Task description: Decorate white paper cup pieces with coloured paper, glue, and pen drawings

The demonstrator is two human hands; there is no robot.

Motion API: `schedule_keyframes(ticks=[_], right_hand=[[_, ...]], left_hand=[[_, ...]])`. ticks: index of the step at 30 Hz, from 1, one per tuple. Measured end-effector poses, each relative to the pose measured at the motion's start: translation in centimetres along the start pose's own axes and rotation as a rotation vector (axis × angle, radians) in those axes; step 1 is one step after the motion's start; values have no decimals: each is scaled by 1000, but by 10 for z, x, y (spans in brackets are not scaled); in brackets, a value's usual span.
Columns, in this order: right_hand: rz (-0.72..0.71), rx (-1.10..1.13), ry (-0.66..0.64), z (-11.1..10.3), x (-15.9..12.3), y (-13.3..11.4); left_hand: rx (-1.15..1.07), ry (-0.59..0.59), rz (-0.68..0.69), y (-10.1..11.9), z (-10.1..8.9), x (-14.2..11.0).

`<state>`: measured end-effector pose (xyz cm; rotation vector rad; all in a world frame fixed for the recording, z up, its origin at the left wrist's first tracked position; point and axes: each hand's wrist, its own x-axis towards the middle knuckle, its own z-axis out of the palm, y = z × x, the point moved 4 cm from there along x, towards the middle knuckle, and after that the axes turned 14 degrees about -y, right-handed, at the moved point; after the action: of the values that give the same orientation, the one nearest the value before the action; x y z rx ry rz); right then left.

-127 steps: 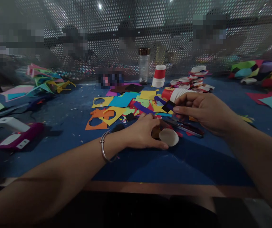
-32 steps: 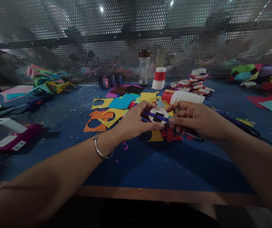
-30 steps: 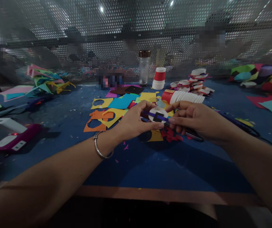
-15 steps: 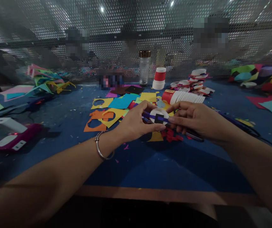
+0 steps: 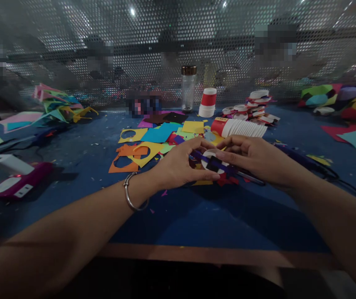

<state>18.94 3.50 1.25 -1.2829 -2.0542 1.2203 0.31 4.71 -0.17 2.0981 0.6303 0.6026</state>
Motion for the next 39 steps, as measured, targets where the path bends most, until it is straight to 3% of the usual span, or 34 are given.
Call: schedule_keyframes(ticks=[10,16,21,25,39], right_hand=[[37,182,-83,7,2,3],[35,175,-55,5,1,0],[57,134,-9,3,-1,-3],[67,131,3,4,-1,-4],[97,178,28,5,-2,-7]], left_hand=[[35,-52,-5,1,4,-2],[-214,-152,-27,-6,0,-1],[-416,-66,-147,-11,-11,1],[-549,-71,-225,-13,-11,2],[-582,-63,-230,-14,-11,2]])
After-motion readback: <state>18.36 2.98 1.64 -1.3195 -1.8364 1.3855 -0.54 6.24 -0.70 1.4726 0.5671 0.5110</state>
